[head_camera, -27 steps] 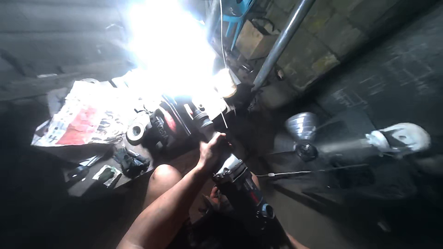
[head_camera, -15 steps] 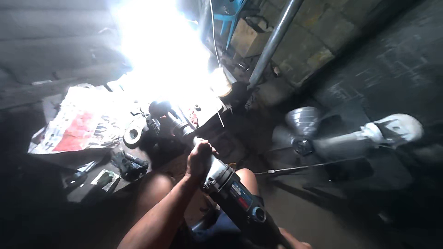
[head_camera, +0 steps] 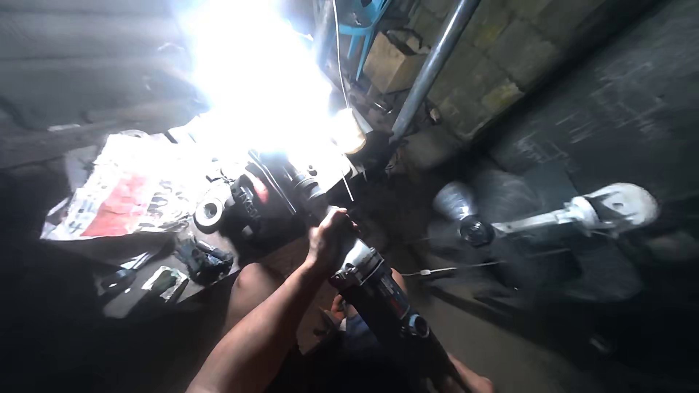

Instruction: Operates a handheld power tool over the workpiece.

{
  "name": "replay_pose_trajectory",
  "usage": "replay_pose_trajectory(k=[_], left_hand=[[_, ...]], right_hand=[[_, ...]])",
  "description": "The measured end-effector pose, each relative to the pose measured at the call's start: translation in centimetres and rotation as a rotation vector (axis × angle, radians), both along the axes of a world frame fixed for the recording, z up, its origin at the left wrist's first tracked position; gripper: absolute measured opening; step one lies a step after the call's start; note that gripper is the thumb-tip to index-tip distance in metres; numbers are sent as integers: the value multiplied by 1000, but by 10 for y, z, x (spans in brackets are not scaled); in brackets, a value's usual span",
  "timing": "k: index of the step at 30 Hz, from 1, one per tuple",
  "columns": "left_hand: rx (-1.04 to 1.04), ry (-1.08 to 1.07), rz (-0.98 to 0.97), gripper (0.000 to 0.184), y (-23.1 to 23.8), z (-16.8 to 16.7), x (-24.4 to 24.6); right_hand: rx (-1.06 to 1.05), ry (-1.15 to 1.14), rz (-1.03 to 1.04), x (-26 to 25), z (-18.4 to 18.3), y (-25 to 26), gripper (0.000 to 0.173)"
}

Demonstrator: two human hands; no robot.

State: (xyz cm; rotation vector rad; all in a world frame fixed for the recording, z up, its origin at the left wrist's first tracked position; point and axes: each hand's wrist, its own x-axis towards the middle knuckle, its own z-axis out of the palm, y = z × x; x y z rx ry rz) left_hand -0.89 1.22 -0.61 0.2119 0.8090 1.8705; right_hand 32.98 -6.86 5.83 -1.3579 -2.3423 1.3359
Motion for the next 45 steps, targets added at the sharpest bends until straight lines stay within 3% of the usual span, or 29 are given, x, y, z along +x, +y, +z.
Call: replay_pose_trajectory(k=[4,9,12,15,23,34,40,45], left_hand=[[-42,43,93,9,15,-7,0],[-169,103,118,17,18,-2,1],[-134,39,98,13,11,3,3],[-80,14,35,23,-4,8,2],[37,36,87,27,-27,-11,-2],[93,16,6,29,-10,-3,-4],[-26,25,25,21,5,3,2],[-133,116,88,14,22,-12,3]], right_hand=[[-67,-10,-48,-2,2,3,54],[-73,-15,-58,3,2,5,53],[-65,-19,-45,5,2,5,50],[-50,-12,-8,4,3,5,49],[61,-12,92,11,-6,5,51],[42,-113,41,2,12,2,46],[13,-82,-6,2,12,2,49],[-34,-22,-65,6,5,2,56]])
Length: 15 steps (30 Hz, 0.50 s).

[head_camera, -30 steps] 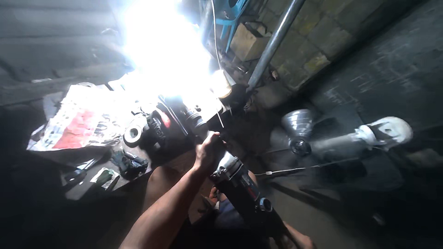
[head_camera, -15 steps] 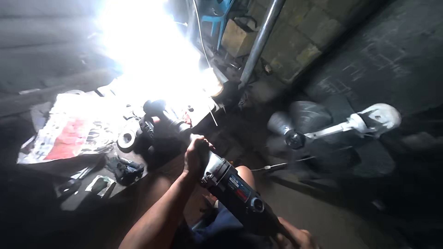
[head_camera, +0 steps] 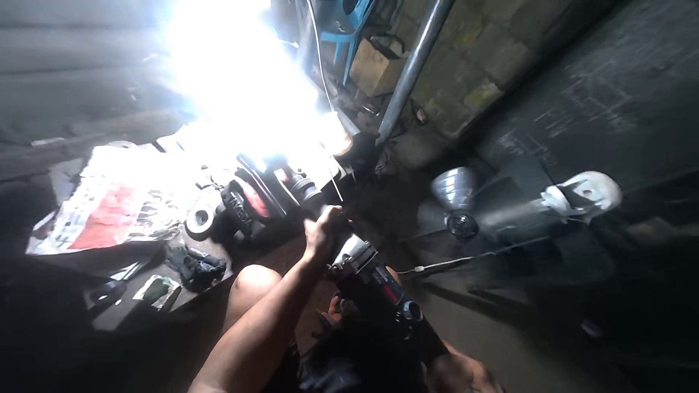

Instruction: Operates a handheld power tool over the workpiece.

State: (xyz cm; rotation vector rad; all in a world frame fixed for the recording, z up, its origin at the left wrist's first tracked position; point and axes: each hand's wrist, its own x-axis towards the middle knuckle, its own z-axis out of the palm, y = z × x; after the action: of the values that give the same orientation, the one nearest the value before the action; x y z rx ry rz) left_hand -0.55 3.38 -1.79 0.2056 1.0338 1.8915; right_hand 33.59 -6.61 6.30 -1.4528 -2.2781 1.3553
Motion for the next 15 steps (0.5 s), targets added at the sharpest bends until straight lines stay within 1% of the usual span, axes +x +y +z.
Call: replay_pose_trajectory(k=[3,5,7,9,11,15], left_hand=[[-53,38,-1,19,2,1,0],[-66,47,7,19,0,2,1],[-35,23,7,16,-7,5,1],[-1,-37,-14,19,-17,12,3],[9,-51,-37,24,-28,21,3],[56,57,-72,30,-44,12,-1]], right_hand=[[-42,44,-15,3,-3,2,51],[-61,42,-15,3,-2,2,52],[-64,45,-10,3,-3,1,52],[-44,36,16,4,-6,0,51],[-8,32,53,4,-6,-1,47],[12,20,90,6,-9,0,48]])
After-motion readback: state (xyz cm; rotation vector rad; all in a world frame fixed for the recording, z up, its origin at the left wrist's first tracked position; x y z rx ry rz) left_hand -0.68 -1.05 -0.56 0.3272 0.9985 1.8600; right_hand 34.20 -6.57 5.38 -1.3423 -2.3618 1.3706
